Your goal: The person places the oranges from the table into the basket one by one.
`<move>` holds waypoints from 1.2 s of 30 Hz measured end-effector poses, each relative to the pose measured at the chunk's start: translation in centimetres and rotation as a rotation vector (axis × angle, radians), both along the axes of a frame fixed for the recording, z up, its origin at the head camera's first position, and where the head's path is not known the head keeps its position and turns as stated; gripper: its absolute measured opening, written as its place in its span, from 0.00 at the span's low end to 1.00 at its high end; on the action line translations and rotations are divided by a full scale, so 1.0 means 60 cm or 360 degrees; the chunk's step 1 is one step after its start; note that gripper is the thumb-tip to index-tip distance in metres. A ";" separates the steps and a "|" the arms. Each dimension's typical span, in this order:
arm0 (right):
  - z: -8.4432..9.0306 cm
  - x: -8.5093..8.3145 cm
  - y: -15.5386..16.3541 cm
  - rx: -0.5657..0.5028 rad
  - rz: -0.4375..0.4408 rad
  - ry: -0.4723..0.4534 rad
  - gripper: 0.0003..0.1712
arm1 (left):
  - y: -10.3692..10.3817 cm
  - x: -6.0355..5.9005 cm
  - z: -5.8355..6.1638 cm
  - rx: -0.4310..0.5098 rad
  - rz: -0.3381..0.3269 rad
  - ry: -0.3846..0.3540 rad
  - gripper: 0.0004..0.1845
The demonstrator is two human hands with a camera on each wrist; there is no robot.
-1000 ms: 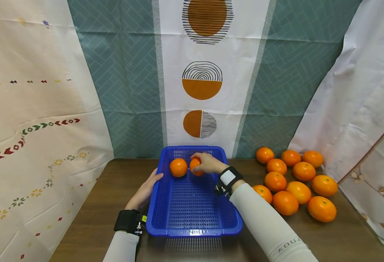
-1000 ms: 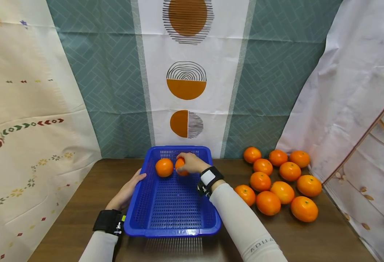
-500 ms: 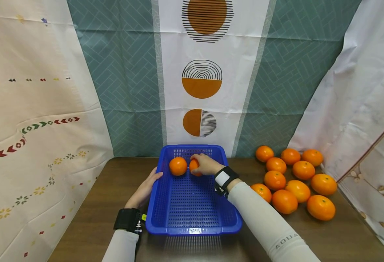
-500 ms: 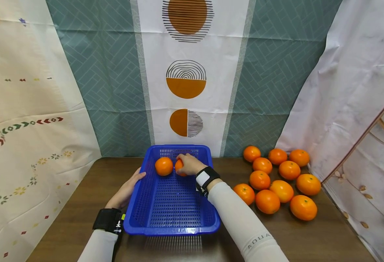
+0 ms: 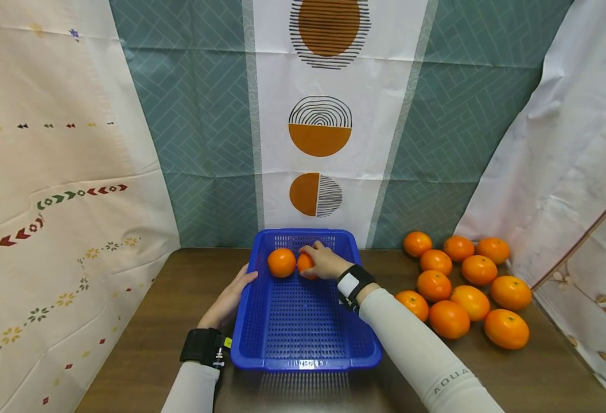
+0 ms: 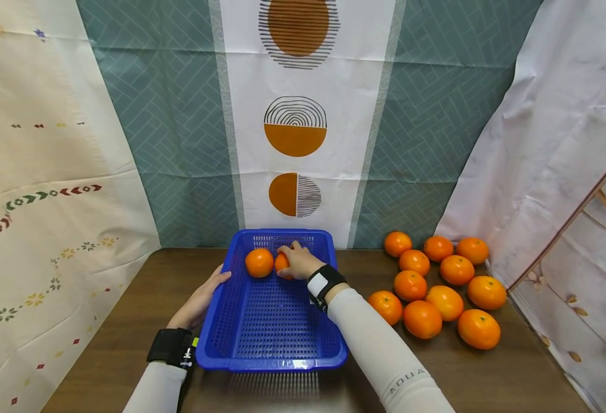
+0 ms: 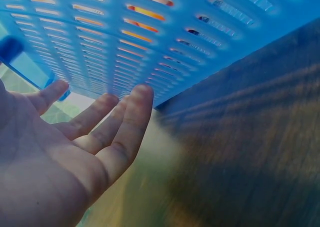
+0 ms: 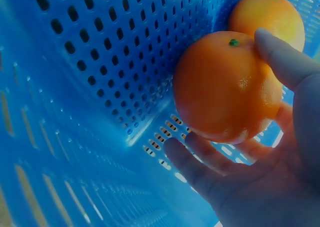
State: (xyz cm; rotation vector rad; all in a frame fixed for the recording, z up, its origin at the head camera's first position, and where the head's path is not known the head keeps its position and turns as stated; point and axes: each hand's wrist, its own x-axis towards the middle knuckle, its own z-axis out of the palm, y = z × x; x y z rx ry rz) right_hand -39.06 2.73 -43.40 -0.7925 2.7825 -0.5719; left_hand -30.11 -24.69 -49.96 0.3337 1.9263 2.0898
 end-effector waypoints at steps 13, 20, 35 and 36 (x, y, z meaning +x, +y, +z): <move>0.010 0.008 0.003 -0.0077 -0.0065 0.0053 0.36 | 0.002 -0.001 0.003 -0.0013 -0.0010 0.0030 0.35; 0.015 0.008 0.004 -0.0162 -0.0059 0.0083 0.32 | 0.001 0.001 0.003 -0.0008 -0.0022 0.0032 0.35; 0.022 0.007 0.006 -0.0270 -0.0098 0.0170 0.31 | 0.002 0.001 0.002 -0.0026 -0.0005 0.0031 0.34; 0.025 0.008 0.006 -0.0276 -0.0105 0.0161 0.31 | 0.002 0.001 0.002 -0.0031 -0.0004 0.0032 0.34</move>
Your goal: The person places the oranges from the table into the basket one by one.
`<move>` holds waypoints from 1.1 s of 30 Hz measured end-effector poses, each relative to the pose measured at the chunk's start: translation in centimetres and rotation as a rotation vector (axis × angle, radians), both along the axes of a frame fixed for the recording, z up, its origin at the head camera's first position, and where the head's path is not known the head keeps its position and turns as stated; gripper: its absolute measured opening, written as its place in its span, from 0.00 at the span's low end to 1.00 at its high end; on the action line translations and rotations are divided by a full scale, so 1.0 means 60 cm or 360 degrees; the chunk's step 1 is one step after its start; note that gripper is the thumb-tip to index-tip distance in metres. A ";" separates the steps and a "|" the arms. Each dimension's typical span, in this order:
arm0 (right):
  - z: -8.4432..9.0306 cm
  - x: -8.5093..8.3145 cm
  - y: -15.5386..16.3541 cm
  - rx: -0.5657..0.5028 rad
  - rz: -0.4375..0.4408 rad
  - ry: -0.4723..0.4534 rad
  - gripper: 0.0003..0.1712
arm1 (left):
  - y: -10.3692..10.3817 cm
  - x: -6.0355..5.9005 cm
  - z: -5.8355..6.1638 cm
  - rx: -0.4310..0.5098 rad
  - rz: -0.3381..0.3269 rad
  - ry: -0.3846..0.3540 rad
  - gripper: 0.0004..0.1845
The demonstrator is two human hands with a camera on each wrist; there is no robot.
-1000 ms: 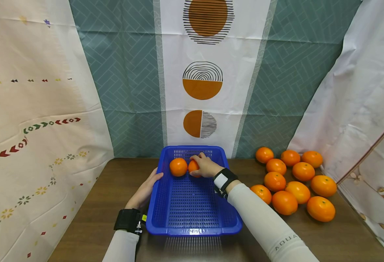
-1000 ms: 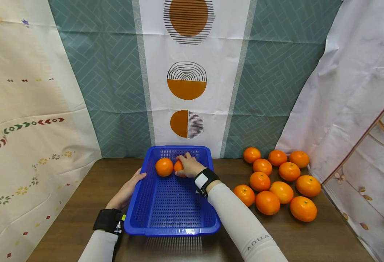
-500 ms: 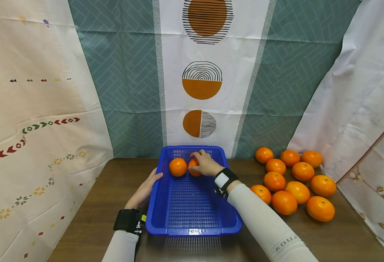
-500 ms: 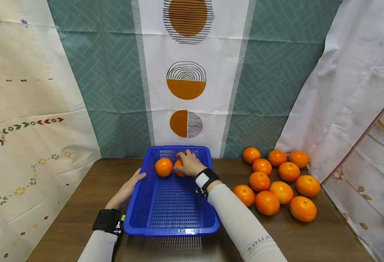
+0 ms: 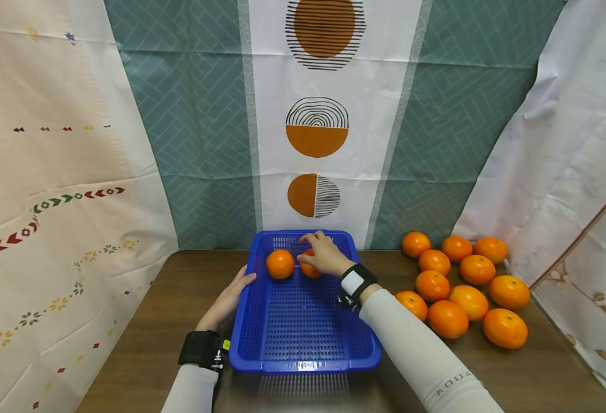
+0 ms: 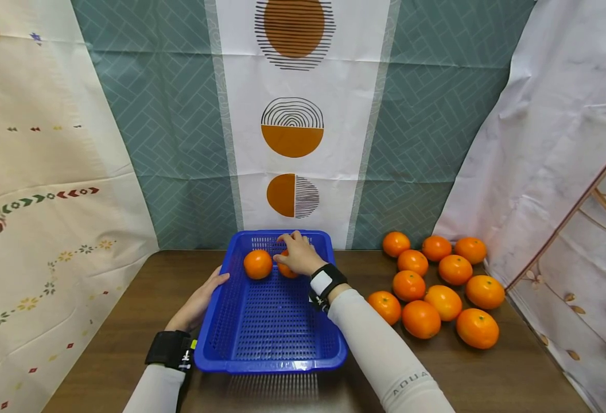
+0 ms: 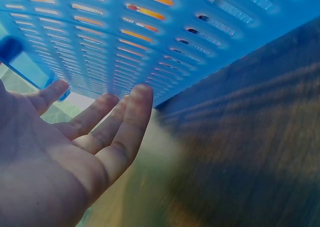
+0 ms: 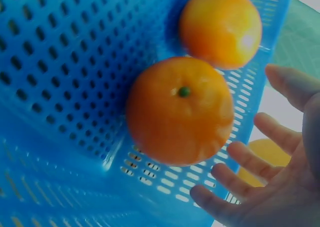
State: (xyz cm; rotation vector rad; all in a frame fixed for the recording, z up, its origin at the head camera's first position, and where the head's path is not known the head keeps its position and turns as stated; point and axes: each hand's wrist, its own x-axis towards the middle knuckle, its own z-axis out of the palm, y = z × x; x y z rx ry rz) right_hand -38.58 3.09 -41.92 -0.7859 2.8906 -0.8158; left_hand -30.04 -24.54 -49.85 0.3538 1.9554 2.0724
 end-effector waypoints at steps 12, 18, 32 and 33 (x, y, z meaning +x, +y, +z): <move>0.017 0.006 0.003 -0.0099 0.0029 -0.0001 0.30 | 0.000 -0.001 -0.001 0.0024 -0.0006 -0.0002 0.34; 0.027 0.003 0.013 -0.0237 0.0080 -0.0009 0.31 | -0.001 -0.001 -0.001 0.0021 -0.0013 0.0007 0.35; 0.064 0.010 0.079 -0.0523 0.0103 0.0093 0.28 | 0.002 -0.002 -0.002 0.0049 -0.0014 -0.0002 0.34; 0.065 0.010 0.085 -0.0535 0.0102 0.0100 0.27 | 0.002 -0.002 -0.002 0.0056 -0.0011 -0.0004 0.34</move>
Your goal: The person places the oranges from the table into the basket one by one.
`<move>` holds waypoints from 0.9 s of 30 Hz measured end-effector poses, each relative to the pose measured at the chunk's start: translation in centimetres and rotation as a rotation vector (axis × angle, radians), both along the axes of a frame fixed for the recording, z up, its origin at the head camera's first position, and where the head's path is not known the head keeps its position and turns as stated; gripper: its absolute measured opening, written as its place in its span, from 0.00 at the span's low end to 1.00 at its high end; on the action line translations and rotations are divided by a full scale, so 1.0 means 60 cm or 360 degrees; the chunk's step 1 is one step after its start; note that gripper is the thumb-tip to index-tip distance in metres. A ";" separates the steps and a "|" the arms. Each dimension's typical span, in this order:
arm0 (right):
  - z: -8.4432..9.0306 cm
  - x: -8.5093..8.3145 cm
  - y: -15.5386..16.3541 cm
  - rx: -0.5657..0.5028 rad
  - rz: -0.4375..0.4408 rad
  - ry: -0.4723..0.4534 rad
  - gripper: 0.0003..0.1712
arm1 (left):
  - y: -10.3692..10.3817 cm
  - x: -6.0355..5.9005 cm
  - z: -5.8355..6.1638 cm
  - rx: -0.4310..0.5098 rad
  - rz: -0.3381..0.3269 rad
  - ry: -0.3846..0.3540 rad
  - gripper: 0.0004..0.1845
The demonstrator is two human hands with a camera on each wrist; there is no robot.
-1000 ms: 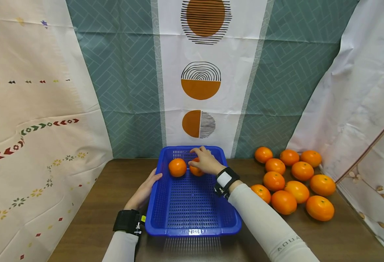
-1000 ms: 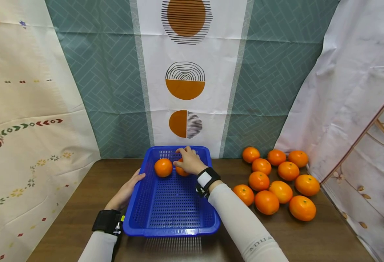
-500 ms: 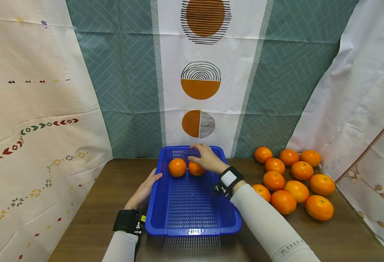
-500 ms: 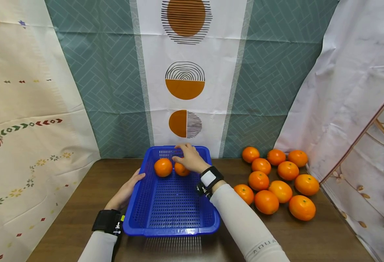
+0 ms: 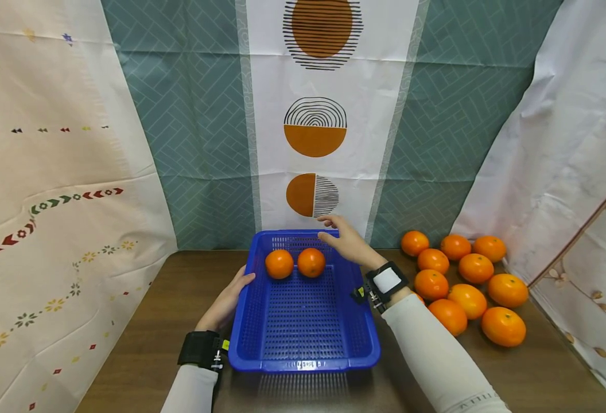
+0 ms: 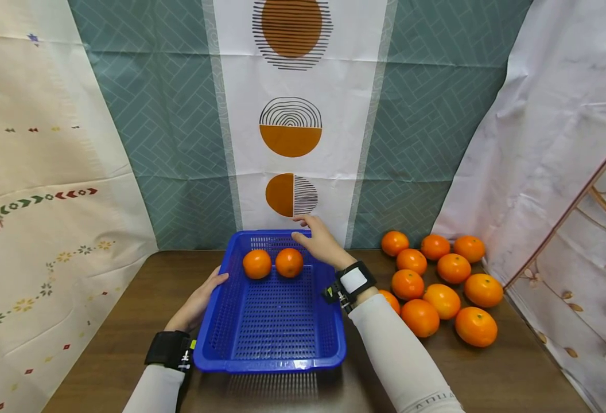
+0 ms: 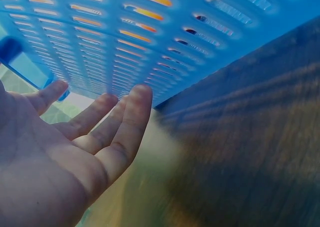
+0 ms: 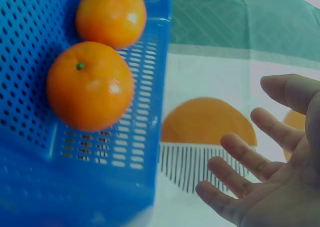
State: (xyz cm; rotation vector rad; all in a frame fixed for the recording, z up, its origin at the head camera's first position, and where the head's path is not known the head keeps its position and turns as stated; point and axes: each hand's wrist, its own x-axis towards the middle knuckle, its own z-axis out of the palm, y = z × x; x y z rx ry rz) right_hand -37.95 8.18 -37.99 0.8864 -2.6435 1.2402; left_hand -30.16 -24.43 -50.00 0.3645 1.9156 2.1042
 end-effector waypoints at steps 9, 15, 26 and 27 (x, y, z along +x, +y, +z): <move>0.012 0.019 0.040 -0.0117 -0.0032 0.0091 0.26 | -0.003 0.005 -0.004 -0.0017 0.0004 0.0001 0.35; 0.022 0.037 0.068 -0.0140 -0.0108 0.0139 0.26 | 0.000 0.007 -0.002 -0.0026 0.0004 -0.0010 0.35; 0.036 0.061 0.099 -0.0067 -0.0141 0.0175 0.25 | 0.002 0.003 0.005 -0.0016 0.0028 -0.0031 0.33; 0.036 0.063 0.102 -0.0064 -0.0140 0.0184 0.25 | 0.002 0.003 0.005 -0.0015 0.0023 -0.0029 0.33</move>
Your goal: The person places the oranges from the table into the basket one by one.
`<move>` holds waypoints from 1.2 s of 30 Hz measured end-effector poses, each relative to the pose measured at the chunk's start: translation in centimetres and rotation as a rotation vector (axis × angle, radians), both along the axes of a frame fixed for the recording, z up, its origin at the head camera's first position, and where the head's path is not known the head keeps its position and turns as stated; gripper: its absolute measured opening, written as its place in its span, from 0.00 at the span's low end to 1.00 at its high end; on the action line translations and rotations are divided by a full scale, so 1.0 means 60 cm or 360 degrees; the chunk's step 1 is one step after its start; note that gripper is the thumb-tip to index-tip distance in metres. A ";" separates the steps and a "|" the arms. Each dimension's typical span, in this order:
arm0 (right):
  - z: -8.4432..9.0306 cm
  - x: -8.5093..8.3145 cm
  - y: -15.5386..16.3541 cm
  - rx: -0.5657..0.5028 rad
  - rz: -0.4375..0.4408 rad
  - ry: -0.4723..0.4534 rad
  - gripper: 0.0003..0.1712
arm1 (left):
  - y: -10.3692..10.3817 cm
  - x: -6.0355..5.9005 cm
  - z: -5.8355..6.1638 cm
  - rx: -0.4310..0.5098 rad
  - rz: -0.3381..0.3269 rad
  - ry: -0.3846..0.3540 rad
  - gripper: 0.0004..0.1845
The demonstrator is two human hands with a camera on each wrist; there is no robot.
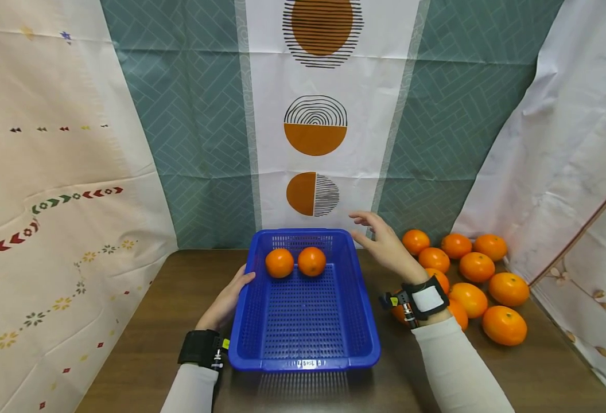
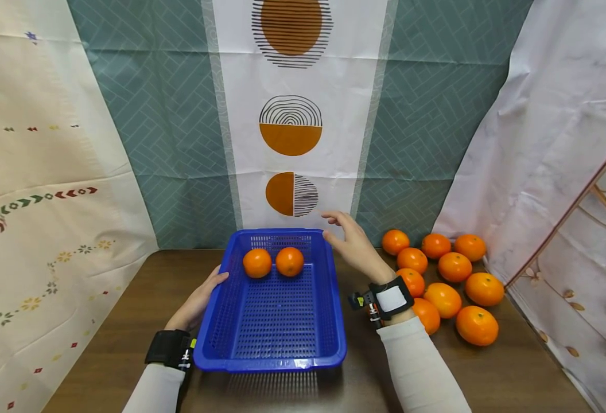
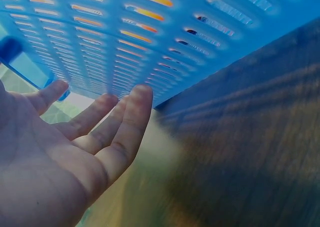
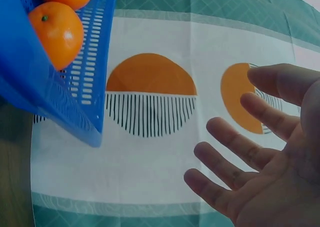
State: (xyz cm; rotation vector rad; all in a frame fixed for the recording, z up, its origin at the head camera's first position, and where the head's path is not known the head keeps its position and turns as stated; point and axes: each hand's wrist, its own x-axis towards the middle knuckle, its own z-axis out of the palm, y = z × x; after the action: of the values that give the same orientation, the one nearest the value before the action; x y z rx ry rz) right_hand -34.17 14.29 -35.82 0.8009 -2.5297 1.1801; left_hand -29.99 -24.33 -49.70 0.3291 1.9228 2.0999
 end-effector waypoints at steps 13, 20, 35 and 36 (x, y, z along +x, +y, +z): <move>-0.006 0.016 0.046 0.0091 -0.0023 -0.0050 0.25 | 0.000 -0.002 -0.002 0.0002 -0.0010 0.0008 0.35; -0.012 0.032 0.074 0.0157 -0.0024 -0.0100 0.25 | -0.001 -0.003 -0.001 -0.0007 -0.0012 0.0007 0.34; -0.032 0.065 0.119 0.0473 -0.0023 -0.0347 0.39 | -0.002 -0.001 -0.002 -0.0020 0.0000 -0.0008 0.35; -0.033 0.067 0.120 0.0497 -0.0018 -0.0364 0.40 | -0.002 -0.001 -0.002 -0.0020 0.0001 -0.0009 0.35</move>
State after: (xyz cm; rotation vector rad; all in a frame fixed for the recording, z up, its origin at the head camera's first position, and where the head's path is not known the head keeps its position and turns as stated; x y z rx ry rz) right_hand -30.18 21.47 -37.83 0.7534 -2.9524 0.9312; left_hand -30.05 -24.46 -49.80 0.3200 1.9326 2.0859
